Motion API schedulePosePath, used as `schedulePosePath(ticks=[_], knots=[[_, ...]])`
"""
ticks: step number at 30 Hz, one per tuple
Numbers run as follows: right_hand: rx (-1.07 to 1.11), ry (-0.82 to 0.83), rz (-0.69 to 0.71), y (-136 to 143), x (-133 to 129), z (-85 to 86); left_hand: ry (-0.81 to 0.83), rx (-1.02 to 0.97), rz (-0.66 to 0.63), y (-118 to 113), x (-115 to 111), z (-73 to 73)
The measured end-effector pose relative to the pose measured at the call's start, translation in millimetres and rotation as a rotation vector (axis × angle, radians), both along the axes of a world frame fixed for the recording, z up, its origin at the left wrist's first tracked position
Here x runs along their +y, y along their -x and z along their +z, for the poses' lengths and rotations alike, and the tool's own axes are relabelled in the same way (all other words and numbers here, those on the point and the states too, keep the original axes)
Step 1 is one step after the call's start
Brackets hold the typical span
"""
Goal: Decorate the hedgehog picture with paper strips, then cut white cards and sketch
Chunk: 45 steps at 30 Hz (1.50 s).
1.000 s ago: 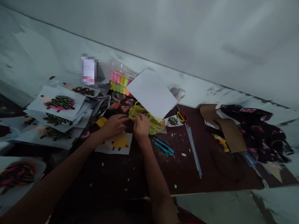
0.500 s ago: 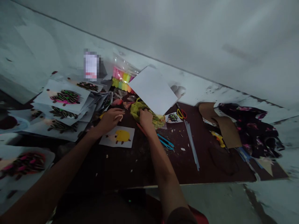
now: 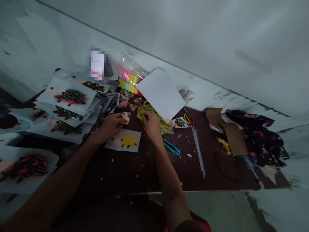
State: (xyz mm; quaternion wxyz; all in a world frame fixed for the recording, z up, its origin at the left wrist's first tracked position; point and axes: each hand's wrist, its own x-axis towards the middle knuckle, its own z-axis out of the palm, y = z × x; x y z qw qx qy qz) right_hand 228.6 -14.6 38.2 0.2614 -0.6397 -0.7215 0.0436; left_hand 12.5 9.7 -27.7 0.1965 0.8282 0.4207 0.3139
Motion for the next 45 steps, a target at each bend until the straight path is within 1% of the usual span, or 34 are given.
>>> schedulePosePath(ticks=[2,4,6,8,10,13,16,20,25,28,31,35,41,45], knots=[[0.039,0.076,0.063,13.3,-1.2,-12.0,0.014,0.036,0.028,1.2,1.6,-3.3],[0.029,0.137,0.113,23.6,-0.4,-23.8,0.016,0.039,0.055,1.6,3.8,-7.0],[0.010,0.167,0.172,28.2,0.6,-32.6,0.011,0.029,0.069,1.7,5.1,-9.3],[0.016,0.165,0.204,26.6,-0.3,-38.1,0.012,0.014,0.074,2.0,4.9,-9.2],[0.048,0.130,0.179,21.3,-3.6,-41.8,0.013,-0.011,0.072,2.5,3.3,-6.9],[0.108,0.053,0.091,13.0,-10.6,-47.4,0.002,-0.037,0.074,3.9,0.3,-2.1],[0.129,0.033,0.041,10.3,-15.1,-52.5,0.008,0.008,0.067,5.4,-1.2,0.4],[0.048,0.043,0.017,13.3,-16.8,-53.7,0.042,0.115,0.004,5.8,-1.1,-1.2],[-0.066,-0.002,-0.028,13.8,-18.7,-51.2,0.034,0.162,-0.001,5.3,-1.1,-0.2],[-0.053,-0.033,0.008,15.9,-18.3,-50.9,0.019,0.181,-0.016,6.0,-1.1,3.3],[-0.072,-0.014,0.049,24.5,-15.8,-51.6,-0.012,0.190,-0.029,6.8,-1.1,6.2],[-0.130,0.044,0.023,35.9,-11.5,-54.5,0.000,0.189,-0.070,6.5,-1.5,6.7],[-0.024,0.040,0.024,28.9,-11.8,-55.6,0.048,0.196,-0.109,7.8,0.1,5.0],[-0.017,0.095,0.048,27.9,-12.8,-54.5,0.055,0.200,-0.112,9.3,1.4,5.6]])
